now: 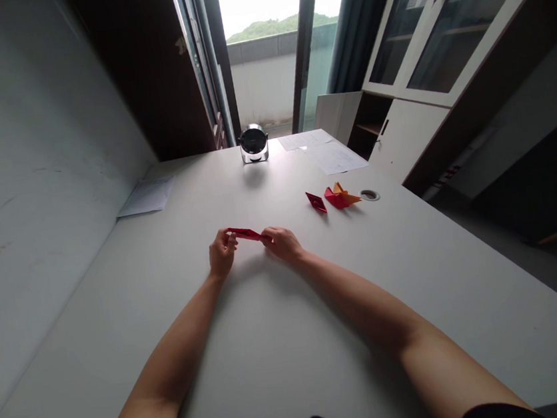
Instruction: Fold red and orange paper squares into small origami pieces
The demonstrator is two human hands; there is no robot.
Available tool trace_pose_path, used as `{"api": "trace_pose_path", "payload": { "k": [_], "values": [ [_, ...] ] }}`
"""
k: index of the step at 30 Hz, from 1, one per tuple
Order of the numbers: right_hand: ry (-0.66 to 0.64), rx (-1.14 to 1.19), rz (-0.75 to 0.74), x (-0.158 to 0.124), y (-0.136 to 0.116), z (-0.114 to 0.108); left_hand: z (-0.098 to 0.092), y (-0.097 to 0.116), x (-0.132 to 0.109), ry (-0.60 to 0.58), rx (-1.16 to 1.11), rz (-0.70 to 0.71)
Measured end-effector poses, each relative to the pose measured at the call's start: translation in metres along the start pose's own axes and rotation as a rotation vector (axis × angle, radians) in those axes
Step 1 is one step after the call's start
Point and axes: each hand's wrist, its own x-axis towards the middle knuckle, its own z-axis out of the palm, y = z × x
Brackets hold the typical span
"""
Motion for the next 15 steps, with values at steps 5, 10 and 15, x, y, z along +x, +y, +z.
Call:
{"api": "trace_pose_path", "payload": {
  "k": [5, 10, 15],
  "values": [
    [-0.01, 0.004, 0.003, 0.0, 0.001, 0.001, 0.001, -0.003, 0.0, -0.022, -0.003, 0.016],
    [0.002, 0.035, -0.006, 0.001, 0.004, 0.001, 0.004, -0.009, 0.0, -0.069, 0.045, 0.011],
    [0.001, 0.08, -0.013, 0.001, 0.004, 0.002, 0.003, -0.01, 0.0, -0.121, 0.029, 0.022]
  ]
}}
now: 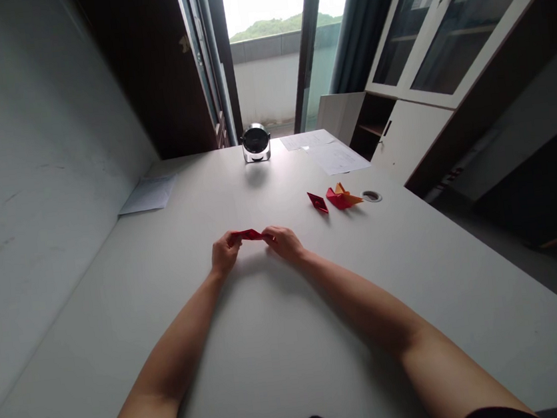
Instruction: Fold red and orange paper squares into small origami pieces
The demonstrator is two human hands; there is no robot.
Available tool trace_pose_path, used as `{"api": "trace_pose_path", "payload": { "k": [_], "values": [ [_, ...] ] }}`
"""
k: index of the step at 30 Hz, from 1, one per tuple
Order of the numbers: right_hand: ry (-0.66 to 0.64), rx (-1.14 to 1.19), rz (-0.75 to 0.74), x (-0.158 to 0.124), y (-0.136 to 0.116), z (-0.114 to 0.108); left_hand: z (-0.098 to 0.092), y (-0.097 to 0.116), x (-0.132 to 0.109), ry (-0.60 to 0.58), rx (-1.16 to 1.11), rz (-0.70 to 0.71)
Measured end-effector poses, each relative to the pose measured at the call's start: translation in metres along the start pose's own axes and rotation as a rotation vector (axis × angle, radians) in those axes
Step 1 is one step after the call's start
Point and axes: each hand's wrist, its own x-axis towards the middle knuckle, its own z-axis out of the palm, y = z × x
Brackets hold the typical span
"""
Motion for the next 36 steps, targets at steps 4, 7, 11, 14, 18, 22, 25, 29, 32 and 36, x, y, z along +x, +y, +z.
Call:
{"api": "trace_pose_path", "payload": {
  "k": [4, 7, 11, 14, 18, 22, 25, 29, 32, 36],
  "values": [
    [-0.004, 0.01, -0.005, -0.0001, 0.0001, 0.0004, -0.0014, 0.0025, 0.0002, -0.004, 0.001, -0.004],
    [0.0, 0.004, 0.013, 0.0002, 0.0006, 0.0005, -0.0016, 0.0051, 0.0001, 0.013, 0.022, -0.005],
    [0.012, 0.0, 0.023, 0.0005, 0.0018, 0.0012, -0.0013, 0.0081, -0.0007, 0.031, 0.043, 0.001],
    [0.016, 0.0, 0.028, 0.0005, 0.0023, 0.0014, -0.0017, 0.009, -0.0011, 0.042, 0.06, -0.01],
    [0.008, -0.005, 0.033, 0.0003, 0.0013, 0.0005, -0.0028, 0.0084, -0.0001, 0.057, 0.065, -0.018],
    [0.009, -0.006, 0.049, 0.0003, -0.0002, -0.0005, -0.0021, 0.0071, 0.0011, 0.021, 0.044, -0.029],
    [0.013, 0.001, 0.052, 0.0003, -0.0005, -0.001, -0.0007, 0.006, 0.0009, -0.015, 0.038, -0.009],
    [0.015, 0.009, 0.061, 0.0005, 0.0001, -0.001, 0.0003, 0.0041, 0.0003, -0.026, 0.046, 0.004],
    [0.013, 0.012, 0.061, 0.0005, 0.0, -0.001, 0.0002, 0.0032, 0.0004, -0.021, 0.055, 0.012],
    [0.005, 0.012, 0.068, 0.0004, -0.0015, -0.0027, -0.0003, 0.0038, 0.0004, -0.012, 0.077, 0.03]
  ]
}}
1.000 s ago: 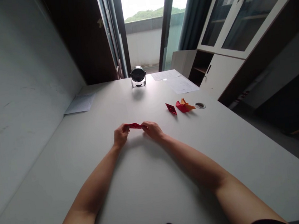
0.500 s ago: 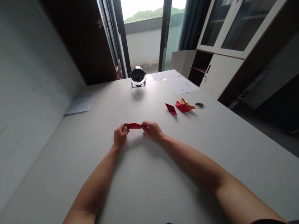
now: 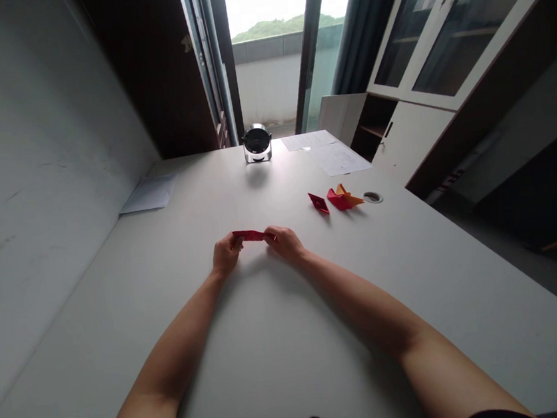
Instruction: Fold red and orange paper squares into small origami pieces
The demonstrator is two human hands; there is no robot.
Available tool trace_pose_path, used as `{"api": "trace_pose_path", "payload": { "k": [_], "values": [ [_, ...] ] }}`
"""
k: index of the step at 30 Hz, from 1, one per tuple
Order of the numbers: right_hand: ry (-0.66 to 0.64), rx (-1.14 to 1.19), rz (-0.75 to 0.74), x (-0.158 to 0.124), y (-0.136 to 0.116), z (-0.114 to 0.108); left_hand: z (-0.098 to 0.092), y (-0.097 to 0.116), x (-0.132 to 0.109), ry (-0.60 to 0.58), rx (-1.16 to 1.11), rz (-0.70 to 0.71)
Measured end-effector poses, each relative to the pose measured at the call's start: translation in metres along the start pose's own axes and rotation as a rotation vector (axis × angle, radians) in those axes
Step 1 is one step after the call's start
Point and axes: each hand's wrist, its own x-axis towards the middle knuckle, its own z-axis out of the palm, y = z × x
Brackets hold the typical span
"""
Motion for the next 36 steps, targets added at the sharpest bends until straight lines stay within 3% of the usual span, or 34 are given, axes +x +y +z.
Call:
{"api": "trace_pose_path", "payload": {
  "k": [7, 15, 25, 36],
  "values": [
    [0.005, 0.025, -0.009, -0.0006, -0.0002, -0.0007, 0.0013, -0.0013, -0.0002, -0.006, -0.011, -0.008],
    [-0.029, 0.057, -0.05, 0.0, 0.0008, 0.0011, -0.0005, 0.0034, -0.0008, -0.112, 0.014, 0.042],
    [-0.034, 0.034, -0.068, 0.0007, 0.0025, 0.0021, -0.0007, 0.0035, -0.0023, -0.063, 0.099, -0.023],
    [-0.035, 0.034, -0.057, 0.0003, 0.0024, 0.003, 0.0002, 0.0026, -0.0025, -0.027, 0.137, 0.001]
  ]
}}
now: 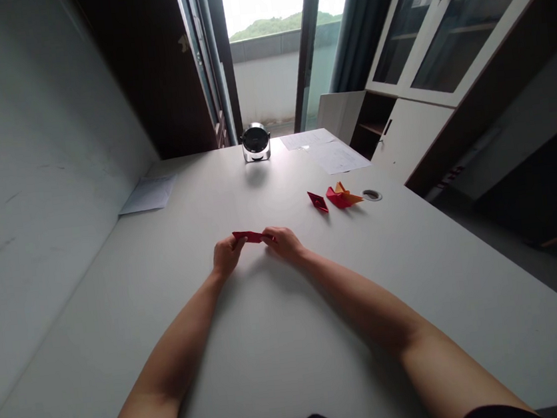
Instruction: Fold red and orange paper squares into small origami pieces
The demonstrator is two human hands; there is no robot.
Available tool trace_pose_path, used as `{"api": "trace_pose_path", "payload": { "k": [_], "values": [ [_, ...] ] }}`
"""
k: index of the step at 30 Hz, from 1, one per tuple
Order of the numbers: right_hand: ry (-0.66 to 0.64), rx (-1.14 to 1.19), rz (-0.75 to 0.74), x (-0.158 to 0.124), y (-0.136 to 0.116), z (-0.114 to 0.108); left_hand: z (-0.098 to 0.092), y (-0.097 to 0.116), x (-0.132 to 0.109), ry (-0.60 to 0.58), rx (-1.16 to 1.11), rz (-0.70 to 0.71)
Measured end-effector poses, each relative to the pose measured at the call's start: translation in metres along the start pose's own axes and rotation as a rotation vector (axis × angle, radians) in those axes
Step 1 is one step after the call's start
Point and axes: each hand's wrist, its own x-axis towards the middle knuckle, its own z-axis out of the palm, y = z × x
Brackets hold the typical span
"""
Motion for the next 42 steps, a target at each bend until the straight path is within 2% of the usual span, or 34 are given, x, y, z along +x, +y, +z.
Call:
{"api": "trace_pose_path", "payload": {
  "k": [10, 15, 18, 23, 27, 31, 35, 37, 42],
  "values": [
    [0.0, -0.009, 0.014, 0.001, 0.002, 0.002, -0.002, 0.002, 0.001, 0.039, -0.086, -0.062],
    [0.08, -0.109, 0.067, 0.004, 0.014, -0.012, -0.002, -0.001, 0.001, 0.094, -0.146, -0.114],
    [0.195, -0.223, 0.194, 0.007, 0.035, -0.032, -0.001, -0.002, 0.003, 0.064, -0.117, -0.104],
    [0.31, -0.406, 0.561, 0.001, 0.081, -0.065, -0.003, 0.0, 0.004, 0.005, -0.077, -0.088],
    [0.369, -0.409, 0.676, -0.006, 0.097, -0.076, -0.004, 0.002, 0.003, -0.007, -0.064, -0.077],
    [0.471, -0.384, 0.618, -0.005, 0.091, -0.077, -0.004, 0.001, 0.004, -0.015, -0.04, -0.091],
    [0.518, -0.365, 0.395, 0.001, 0.08, -0.073, -0.002, -0.001, 0.005, -0.033, 0.004, -0.072],
    [0.46, -0.321, 0.293, 0.003, 0.073, -0.067, 0.0, -0.002, 0.006, -0.045, 0.055, -0.035],
    [0.213, -0.213, 0.128, 0.003, 0.044, -0.038, 0.006, -0.002, 0.01, -0.128, 0.184, 0.075]
  ]
}}
